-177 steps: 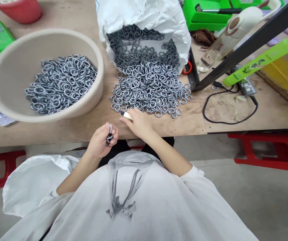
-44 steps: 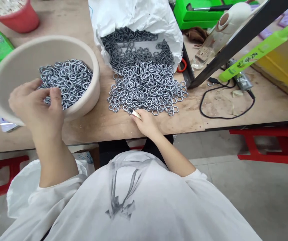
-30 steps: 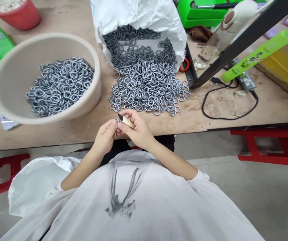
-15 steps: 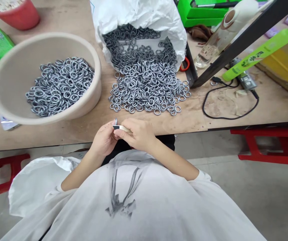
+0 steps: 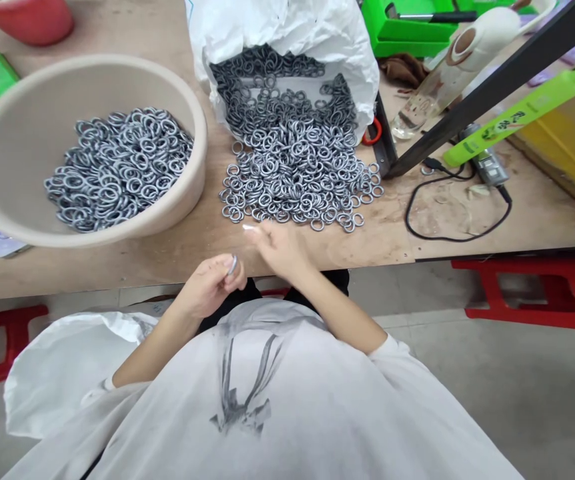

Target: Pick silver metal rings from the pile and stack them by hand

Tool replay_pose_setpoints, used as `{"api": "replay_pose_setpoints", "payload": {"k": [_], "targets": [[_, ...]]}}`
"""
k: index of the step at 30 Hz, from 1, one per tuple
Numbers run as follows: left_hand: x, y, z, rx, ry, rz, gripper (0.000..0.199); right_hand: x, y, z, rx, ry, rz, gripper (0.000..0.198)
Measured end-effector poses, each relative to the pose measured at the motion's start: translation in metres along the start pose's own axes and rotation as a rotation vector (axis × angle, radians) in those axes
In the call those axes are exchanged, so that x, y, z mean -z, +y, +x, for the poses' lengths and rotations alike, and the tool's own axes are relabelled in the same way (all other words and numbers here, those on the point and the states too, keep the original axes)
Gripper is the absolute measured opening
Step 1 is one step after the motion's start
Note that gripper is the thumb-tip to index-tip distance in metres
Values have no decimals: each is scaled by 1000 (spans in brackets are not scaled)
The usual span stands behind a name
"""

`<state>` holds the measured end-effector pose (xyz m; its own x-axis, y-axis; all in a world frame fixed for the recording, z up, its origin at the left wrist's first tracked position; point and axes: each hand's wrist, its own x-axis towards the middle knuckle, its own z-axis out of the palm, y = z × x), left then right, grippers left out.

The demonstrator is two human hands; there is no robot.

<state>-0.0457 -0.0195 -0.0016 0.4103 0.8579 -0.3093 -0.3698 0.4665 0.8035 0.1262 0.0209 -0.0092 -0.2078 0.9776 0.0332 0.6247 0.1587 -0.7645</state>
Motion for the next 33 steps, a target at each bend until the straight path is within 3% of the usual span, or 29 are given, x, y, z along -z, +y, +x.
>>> {"api": "replay_pose_setpoints", "payload": {"k": [2, 8, 13, 16, 18, 22, 25, 29, 33], "targets": [[9, -4, -5, 3, -25, 64, 48, 0, 6, 13, -111, 29, -179, 43], [41, -9, -1, -108, 219, 151, 30, -22, -13, 47, 50, -123, -504, 30], [48, -2, 4, -84, 311, 19, 35, -31, -16, 64, 16, -141, -555, 26], [45, -1, 8, -78, 344, -15, 30, -20, -10, 61, 17, -66, -354, 23], [41, -1, 12, -122, 364, 39, 28, -11, -8, 53, 3, -81, -106, 28], [28, 1, 19, -296, 360, 377, 23, 0, -10, 31, -53, -335, 524, 44], [17, 2, 22, -341, 271, 527, 25, 1, -12, 19, -133, -416, 777, 51], [3, -2, 25, -292, 179, 397, 41, -9, -13, 11, -164, -234, 870, 54], [-5, -14, 27, -315, 212, 348, 46, -21, -15, 3, -163, -96, 948, 50]]}}
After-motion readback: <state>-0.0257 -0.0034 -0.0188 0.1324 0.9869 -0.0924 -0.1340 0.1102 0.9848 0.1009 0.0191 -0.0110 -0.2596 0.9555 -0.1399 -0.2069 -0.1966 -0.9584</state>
